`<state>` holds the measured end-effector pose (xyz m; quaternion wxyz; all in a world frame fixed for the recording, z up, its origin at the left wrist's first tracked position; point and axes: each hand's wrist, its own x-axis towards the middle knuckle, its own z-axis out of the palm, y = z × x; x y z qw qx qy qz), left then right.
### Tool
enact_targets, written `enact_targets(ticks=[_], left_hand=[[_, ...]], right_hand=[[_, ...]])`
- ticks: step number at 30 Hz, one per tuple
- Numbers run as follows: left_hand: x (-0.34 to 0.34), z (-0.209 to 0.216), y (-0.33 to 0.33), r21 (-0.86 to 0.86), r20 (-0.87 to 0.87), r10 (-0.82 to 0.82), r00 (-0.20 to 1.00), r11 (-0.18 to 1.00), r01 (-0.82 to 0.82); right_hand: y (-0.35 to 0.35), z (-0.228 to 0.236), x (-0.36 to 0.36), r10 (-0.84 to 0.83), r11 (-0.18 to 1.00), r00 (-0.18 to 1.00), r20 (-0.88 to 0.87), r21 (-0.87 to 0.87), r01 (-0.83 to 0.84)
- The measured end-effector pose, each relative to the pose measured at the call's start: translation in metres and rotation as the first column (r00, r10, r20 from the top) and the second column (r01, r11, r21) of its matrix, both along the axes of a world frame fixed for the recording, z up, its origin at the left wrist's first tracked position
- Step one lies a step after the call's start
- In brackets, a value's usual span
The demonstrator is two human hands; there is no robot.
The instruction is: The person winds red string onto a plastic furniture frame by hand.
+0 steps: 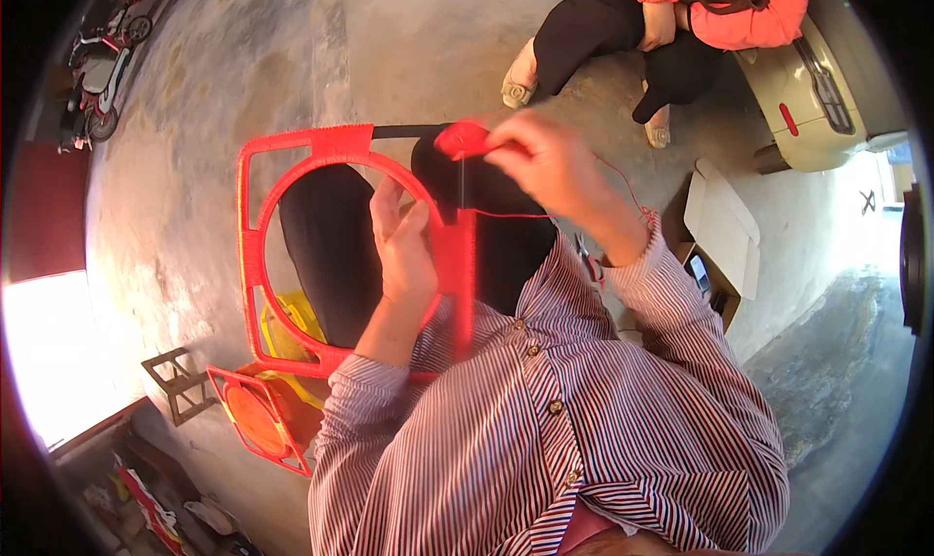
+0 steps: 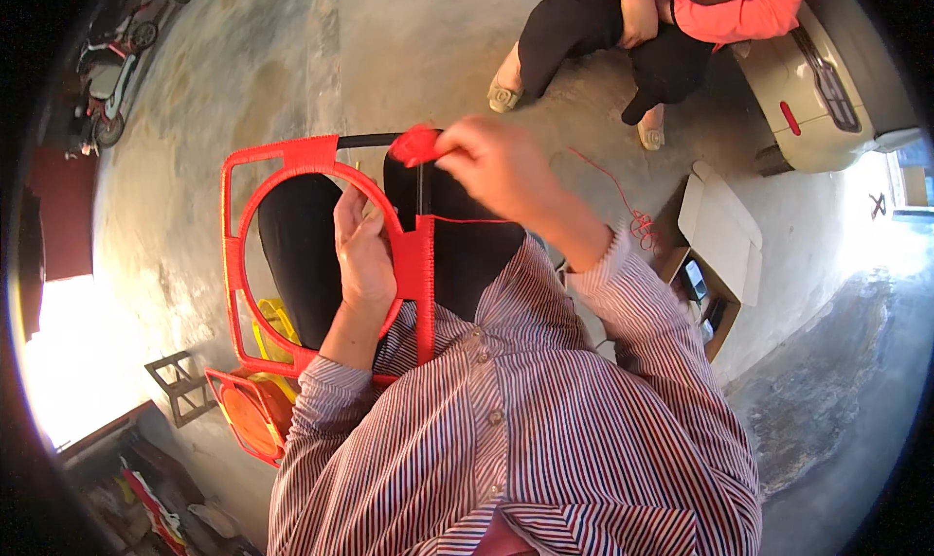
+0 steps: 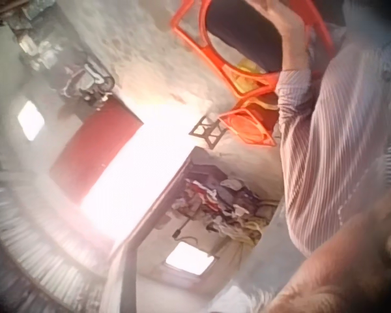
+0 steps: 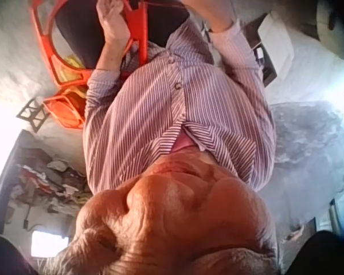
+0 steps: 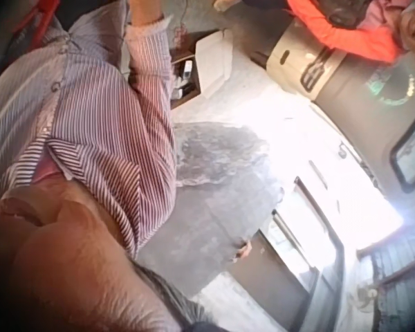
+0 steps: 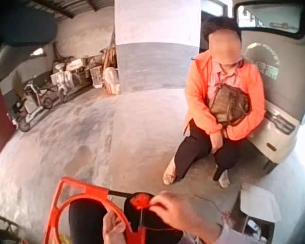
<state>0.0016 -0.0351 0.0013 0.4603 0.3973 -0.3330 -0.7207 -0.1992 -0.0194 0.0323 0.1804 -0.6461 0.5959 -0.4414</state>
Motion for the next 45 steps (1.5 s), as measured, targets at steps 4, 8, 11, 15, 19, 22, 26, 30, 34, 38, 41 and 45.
enact_targets(ticks=[4,8,11,15,19,22,26,30,34,38,41,45], left_hand=[[0.002,-0.008,-0.004,-0.028,-0.145,-0.044,0.988,0.999,0.041],[0.006,0.002,-0.008,0.18,-0.238,-0.132,0.962,0.968,0.177],[0.01,-0.001,-0.011,0.273,-0.265,-0.115,0.957,0.943,0.189],[0.012,-0.007,-0.014,0.298,-0.325,-0.19,0.926,0.909,0.291],[0.003,-0.005,-0.012,0.28,-0.236,-0.207,0.949,0.921,0.271],[0.007,-0.017,-0.012,0.282,-0.135,-0.278,0.951,0.909,0.306],[0.006,-0.005,-0.015,0.381,-0.081,-0.423,0.903,0.824,0.42],[0.006,-0.005,-0.015,0.38,0.001,-0.421,0.907,0.839,0.389],[0.006,-0.008,-0.018,0.384,0.053,-0.374,0.926,0.864,0.327],[0.012,0.008,-0.025,0.451,0.043,-0.281,0.959,0.862,0.232],[0.018,-0.003,-0.025,0.367,-0.024,-0.336,0.941,0.873,0.321],[0.022,0.005,-0.024,0.42,-0.035,-0.31,0.95,0.858,0.295]], right_hand=[[-0.03,-0.034,0.027,0.34,0.928,0.871,-0.355,-0.026,-0.373],[-0.014,-0.021,0.02,0.011,0.95,0.979,0.205,-0.308,0.054],[0.015,-0.025,-0.003,-0.095,0.984,0.993,0.072,-0.143,0.105],[0.025,-0.041,0.017,0.033,0.999,0.995,-0.096,0.012,-0.032],[0.021,-0.055,0.01,0.037,0.994,0.983,0.178,0.094,-0.054],[0.033,-0.043,-0.006,0.093,0.982,0.84,0.534,0.092,-0.167],[0.073,0.005,-0.037,0.266,0.91,0.201,0.943,-0.177,-0.375],[0.13,0.049,-0.058,0.353,0.841,-0.029,0.935,-0.331,-0.428],[0.195,0.076,-0.089,0.333,0.862,0.033,0.942,-0.29,-0.416],[0.235,0.091,-0.119,0.227,0.971,0.382,0.896,-0.181,-0.154],[0.221,0.046,-0.144,-0.432,0.882,0.509,0.745,0.231,0.411],[0.159,0.009,-0.083,-0.253,0.967,0.254,0.934,0.233,0.106]])
